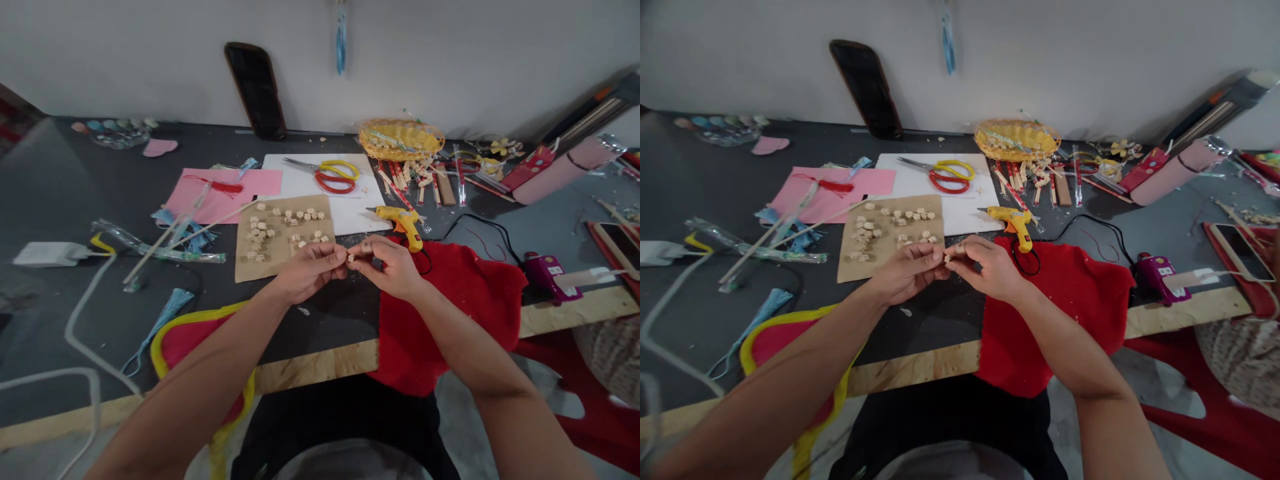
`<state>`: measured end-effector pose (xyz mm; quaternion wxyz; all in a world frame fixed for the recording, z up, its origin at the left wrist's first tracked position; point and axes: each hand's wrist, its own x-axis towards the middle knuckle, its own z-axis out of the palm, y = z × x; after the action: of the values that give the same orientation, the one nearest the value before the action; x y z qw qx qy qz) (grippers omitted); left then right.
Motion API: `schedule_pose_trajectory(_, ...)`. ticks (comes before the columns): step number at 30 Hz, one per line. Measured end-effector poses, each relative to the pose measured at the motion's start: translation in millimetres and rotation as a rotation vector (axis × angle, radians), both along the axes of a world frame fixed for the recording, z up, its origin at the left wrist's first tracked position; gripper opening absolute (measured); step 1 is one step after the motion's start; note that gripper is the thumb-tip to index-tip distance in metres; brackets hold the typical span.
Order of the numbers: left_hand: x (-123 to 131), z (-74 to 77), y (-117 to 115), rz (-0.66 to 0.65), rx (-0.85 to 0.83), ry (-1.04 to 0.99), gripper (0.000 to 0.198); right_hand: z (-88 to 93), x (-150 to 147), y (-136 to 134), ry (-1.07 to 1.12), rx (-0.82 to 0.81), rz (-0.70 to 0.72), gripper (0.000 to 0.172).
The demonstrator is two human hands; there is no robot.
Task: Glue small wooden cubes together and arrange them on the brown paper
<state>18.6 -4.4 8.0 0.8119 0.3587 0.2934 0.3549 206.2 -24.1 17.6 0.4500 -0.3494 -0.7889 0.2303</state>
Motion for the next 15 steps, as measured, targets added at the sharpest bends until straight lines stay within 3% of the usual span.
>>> schedule_pose_trajectory(6,-0.5,-0.6,0.2,-0.001,0.030,0.024,0.022,-2.0,-0.2,1.1,-0.020,0.068,-0.014,0.009)
schedule_pose_trajectory(15,-1.6,-2.2,0.6,-0.018,0.039,0.042,0.024,-2.2,-1.2,0.0,-0.027,0.046,-0.022,0.009)
